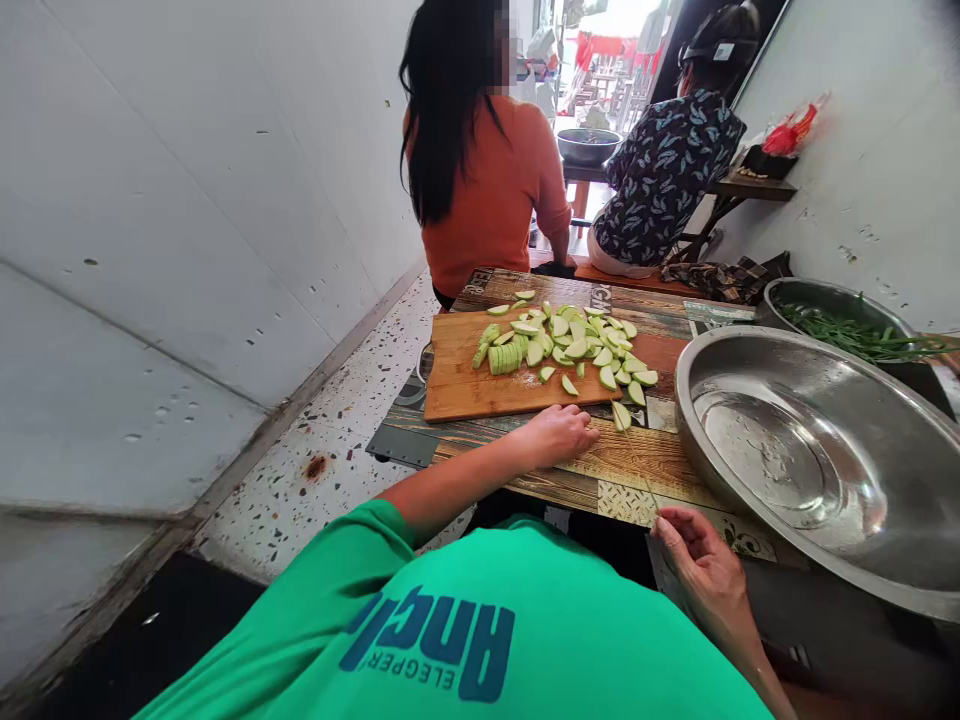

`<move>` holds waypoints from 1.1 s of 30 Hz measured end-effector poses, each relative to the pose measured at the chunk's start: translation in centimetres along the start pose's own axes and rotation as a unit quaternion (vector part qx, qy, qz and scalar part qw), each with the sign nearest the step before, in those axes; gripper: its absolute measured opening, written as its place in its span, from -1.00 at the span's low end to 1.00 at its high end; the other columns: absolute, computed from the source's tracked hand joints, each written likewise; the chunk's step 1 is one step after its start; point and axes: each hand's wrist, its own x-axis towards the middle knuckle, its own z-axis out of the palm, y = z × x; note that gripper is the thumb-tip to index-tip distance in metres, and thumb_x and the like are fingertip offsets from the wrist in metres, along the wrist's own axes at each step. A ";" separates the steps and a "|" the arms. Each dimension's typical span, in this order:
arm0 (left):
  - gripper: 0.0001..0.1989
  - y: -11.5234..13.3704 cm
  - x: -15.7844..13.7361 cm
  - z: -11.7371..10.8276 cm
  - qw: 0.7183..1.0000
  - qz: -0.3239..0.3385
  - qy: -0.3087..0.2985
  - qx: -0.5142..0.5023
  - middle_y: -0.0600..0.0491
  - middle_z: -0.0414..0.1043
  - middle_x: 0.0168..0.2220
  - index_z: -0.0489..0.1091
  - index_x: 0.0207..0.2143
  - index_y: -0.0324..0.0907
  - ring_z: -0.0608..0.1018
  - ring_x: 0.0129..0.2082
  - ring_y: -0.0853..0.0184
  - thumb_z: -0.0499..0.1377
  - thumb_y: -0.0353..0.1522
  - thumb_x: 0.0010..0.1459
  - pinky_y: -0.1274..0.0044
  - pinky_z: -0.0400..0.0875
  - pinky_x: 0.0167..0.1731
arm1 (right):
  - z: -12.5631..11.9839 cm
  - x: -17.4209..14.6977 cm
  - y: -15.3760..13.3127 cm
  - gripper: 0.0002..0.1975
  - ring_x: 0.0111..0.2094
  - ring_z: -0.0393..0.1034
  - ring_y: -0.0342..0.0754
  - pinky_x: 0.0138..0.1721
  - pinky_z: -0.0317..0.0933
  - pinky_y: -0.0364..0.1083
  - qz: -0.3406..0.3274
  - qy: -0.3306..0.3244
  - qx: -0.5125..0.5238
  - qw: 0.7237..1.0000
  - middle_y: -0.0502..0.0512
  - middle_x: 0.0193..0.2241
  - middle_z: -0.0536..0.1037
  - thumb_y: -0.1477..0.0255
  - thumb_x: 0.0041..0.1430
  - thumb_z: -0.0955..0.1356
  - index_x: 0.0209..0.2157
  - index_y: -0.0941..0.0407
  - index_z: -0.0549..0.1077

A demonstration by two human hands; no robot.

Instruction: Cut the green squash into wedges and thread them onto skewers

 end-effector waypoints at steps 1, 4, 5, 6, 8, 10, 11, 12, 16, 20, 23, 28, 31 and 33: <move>-0.81 -0.2 0.0 -0.1 1.000 0.002 -0.006 -0.001 -0.06 0.38 -0.27 0.41 -0.21 -0.16 0.42 -0.25 0.26 0.01 -0.36 0.28 0.50 0.25 -0.33 | 0.2 0.2 0.0 -0.66 -0.46 0.44 -0.04 -0.42 0.36 -0.10 -0.003 -0.007 0.005 1.000 0.07 -0.51 0.52 0.10 -0.02 0.41 -0.33 0.07 0.47; -0.79 -0.8 -0.2 -0.6 0.999 0.003 -0.015 -0.037 -0.09 0.38 -0.25 0.44 -0.17 -0.15 0.43 -0.23 0.25 0.02 -0.40 0.25 0.49 0.30 -0.31 | 0.9 0.8 0.0 -0.60 -0.53 0.39 -0.08 -0.53 0.29 -0.14 -0.004 -0.033 0.013 0.999 0.04 -0.54 0.50 0.10 0.02 0.40 -0.22 0.10 0.48; -0.77 -1.0 -0.3 -0.7 0.998 0.003 -0.008 -0.069 -0.09 0.38 -0.24 0.44 -0.12 -0.16 0.43 -0.22 0.25 0.05 -0.43 0.21 0.49 0.31 -0.29 | 1.1 1.0 -0.1 -0.57 -0.58 0.35 -0.11 -0.59 0.24 -0.15 -0.001 -0.046 0.018 0.999 0.02 -0.55 0.49 0.10 0.05 0.38 -0.16 0.11 0.47; -0.70 -1.3 -0.5 -0.9 0.993 0.000 0.009 -0.115 -0.09 0.38 -0.21 0.42 -0.07 -0.16 0.44 -0.20 0.25 0.09 -0.46 0.15 0.49 0.33 -0.26 | 1.4 1.1 -0.2 -0.54 -0.63 0.29 -0.14 -0.64 0.18 -0.16 0.002 -0.058 0.025 0.998 0.00 -0.56 0.47 0.11 0.07 0.37 -0.09 0.12 0.45; -0.53 -2.0 -1.3 -1.1 0.967 -0.023 0.067 -0.243 -0.08 0.39 -0.16 0.38 0.04 -0.18 0.44 -0.19 0.29 0.14 -0.50 0.03 0.51 0.35 -0.23 | 2.0 1.6 -0.4 -0.51 -0.70 0.20 -0.19 -0.69 0.10 -0.17 0.004 -0.080 0.041 0.996 -0.03 -0.56 0.45 0.12 0.12 0.34 -0.02 0.15 0.41; -0.46 -2.7 -2.2 -1.0 0.903 -0.073 0.126 -0.404 -0.06 0.41 -0.16 0.36 0.08 -0.22 0.44 -0.24 0.34 0.15 -0.48 -0.02 0.55 0.35 -0.30 | 3.0 2.1 -0.9 -0.54 -0.71 0.19 -0.21 -0.69 0.10 -0.17 -0.005 -0.094 0.058 0.994 -0.02 -0.53 0.45 0.15 0.13 0.34 -0.03 0.16 0.41; -0.48 -3.1 -2.7 -1.0 0.855 -0.107 0.143 -0.487 -0.04 0.43 -0.19 0.36 0.08 -0.24 0.44 -0.29 0.38 0.15 -0.46 -0.01 0.57 0.34 -0.35 | 3.6 2.4 -1.1 -0.56 -0.70 0.21 -0.22 -0.69 0.11 -0.17 -0.009 -0.099 0.068 0.993 0.00 -0.50 0.46 0.16 0.13 0.34 -0.06 0.16 0.42; -0.50 -3.4 -3.2 -0.9 0.797 -0.143 0.156 -0.565 -0.02 0.44 -0.24 0.38 0.05 -0.26 0.44 -0.35 0.41 0.15 -0.43 0.00 0.59 0.33 -0.40 | 4.3 2.6 -1.4 -0.58 -0.69 0.22 -0.22 -0.69 0.11 -0.17 -0.012 -0.107 0.079 0.991 0.02 -0.47 0.46 0.17 0.13 0.34 -0.08 0.16 0.42; -0.67 -4.1 -4.7 -1.0 0.520 -0.266 0.204 -0.785 -0.05 0.49 -0.34 0.46 -0.13 -0.35 0.42 -0.50 0.48 0.12 -0.39 0.06 0.63 0.29 -0.51 | 7.3 3.6 -2.3 -0.61 -0.73 0.22 -0.23 -0.75 0.07 -0.19 -0.014 -0.160 0.111 0.981 -0.03 -0.48 0.41 0.21 0.12 0.32 -0.08 0.16 0.38; -0.81 -4.2 -5.2 -1.2 0.364 -0.300 0.258 -0.843 -0.09 0.52 -0.37 0.44 -0.28 -0.36 0.44 -0.51 0.50 0.13 -0.39 0.15 0.68 0.30 -0.54 | 9.2 4.1 -2.8 -0.58 -0.76 0.16 -0.23 -0.75 0.07 -0.20 -0.050 -0.184 0.068 0.979 -0.13 -0.63 0.33 0.26 0.16 0.27 -0.02 0.21 0.38; -0.85 -4.3 -5.5 -1.0 0.360 -0.320 0.284 -0.829 -0.06 0.53 -0.37 0.43 -0.24 -0.33 0.45 -0.54 0.52 0.18 -0.41 0.15 0.71 0.28 -0.57 | 9.3 3.9 -2.9 -0.59 -0.61 0.38 -0.15 -0.60 0.27 -0.19 -0.120 -0.145 -0.016 0.982 -0.02 -0.59 0.47 0.27 0.21 0.24 -0.02 0.22 0.45; -0.84 -4.3 -5.7 -0.7 0.339 -0.356 0.299 -0.818 -0.09 0.55 -0.31 0.42 -0.17 -0.29 0.59 -0.40 0.37 0.19 -0.43 0.17 0.57 0.47 -0.38 | 8.6 2.7 -2.6 -0.64 -0.12 0.52 0.00 -0.15 0.40 -0.15 -0.234 -0.119 -0.120 0.957 0.19 -0.14 0.60 0.33 0.25 0.26 -0.01 0.15 0.51; -0.89 -4.3 -5.5 -1.0 0.313 -0.373 0.303 -0.819 -0.11 0.55 -0.29 0.43 -0.26 -0.33 0.61 -0.31 0.31 0.12 -0.48 0.21 0.48 0.51 -0.25 | 8.5 2.0 -2.5 -0.62 -0.12 0.53 -0.02 -0.15 0.41 -0.16 -0.268 -0.129 -0.155 0.942 0.15 -0.07 0.58 0.39 0.27 0.24 0.08 0.10 0.45; -0.86 -4.3 -5.3 -1.3 0.302 -0.388 0.297 -0.818 -0.10 0.56 -0.30 0.45 -0.26 -0.33 0.62 -0.32 0.31 0.08 -0.52 0.22 0.47 0.53 -0.24 | 8.5 1.9 -2.5 -0.62 -0.09 0.51 -0.02 -0.14 0.41 -0.17 -0.286 -0.128 -0.165 0.935 0.13 -0.04 0.55 0.42 0.28 0.23 0.09 0.08 0.44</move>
